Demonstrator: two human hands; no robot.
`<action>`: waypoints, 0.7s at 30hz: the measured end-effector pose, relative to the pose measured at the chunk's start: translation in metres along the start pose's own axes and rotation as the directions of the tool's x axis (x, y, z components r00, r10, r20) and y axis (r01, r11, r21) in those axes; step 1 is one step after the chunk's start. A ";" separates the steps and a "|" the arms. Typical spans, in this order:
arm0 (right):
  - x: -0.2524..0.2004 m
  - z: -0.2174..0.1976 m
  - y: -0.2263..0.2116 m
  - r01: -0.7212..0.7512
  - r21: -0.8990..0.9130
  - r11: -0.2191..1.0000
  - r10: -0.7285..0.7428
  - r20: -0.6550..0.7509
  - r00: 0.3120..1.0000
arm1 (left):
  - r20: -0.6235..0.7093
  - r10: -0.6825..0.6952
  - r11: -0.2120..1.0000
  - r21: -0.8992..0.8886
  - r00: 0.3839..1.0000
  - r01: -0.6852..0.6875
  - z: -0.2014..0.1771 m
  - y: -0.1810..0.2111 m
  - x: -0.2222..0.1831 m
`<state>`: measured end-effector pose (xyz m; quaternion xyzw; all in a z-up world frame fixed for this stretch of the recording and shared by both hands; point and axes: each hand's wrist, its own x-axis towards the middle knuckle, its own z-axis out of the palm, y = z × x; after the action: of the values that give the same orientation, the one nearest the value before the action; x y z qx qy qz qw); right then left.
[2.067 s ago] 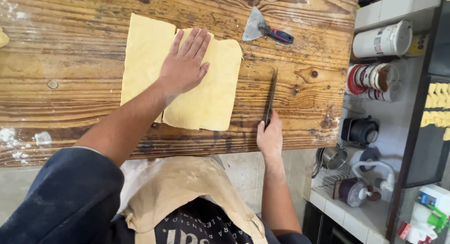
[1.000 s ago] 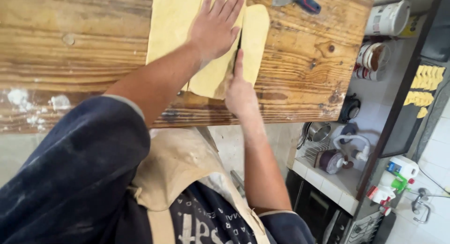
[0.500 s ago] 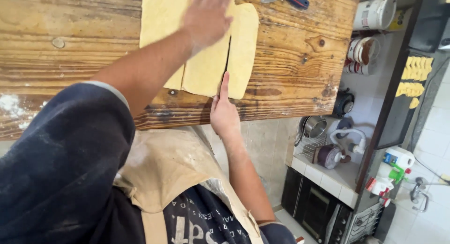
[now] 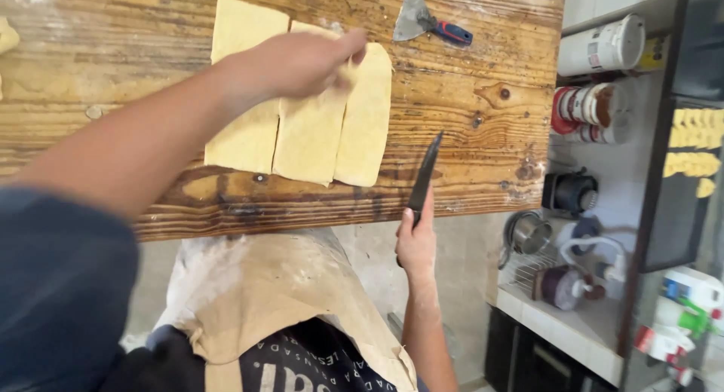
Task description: Cutting a sheet of dough into strips and braiding them into a loaf on a floured wooden surface.
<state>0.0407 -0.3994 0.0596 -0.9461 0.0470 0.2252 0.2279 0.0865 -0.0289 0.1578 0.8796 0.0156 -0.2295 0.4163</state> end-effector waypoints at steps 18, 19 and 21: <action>0.130 -0.031 0.065 0.113 -0.091 0.989 -0.114 -0.007 0.993 | -0.217 -0.558 0.809 0.070 0.801 0.583 -0.087 -0.110 -0.105; 0.132 -0.026 0.068 0.109 -0.090 0.990 -0.110 -0.013 0.994 | -0.216 -0.553 0.813 0.073 0.805 0.578 -0.081 -0.133 -0.100; 0.138 -0.017 0.075 0.156 -0.112 0.981 -0.161 -0.032 0.986 | -0.513 -0.479 0.803 0.072 0.712 0.592 -0.071 -0.181 -0.089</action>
<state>0.1570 -0.4721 -0.0192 -0.9624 -0.0363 0.1891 0.1918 -0.0050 0.1562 0.1021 0.9069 0.3454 -0.1206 0.2090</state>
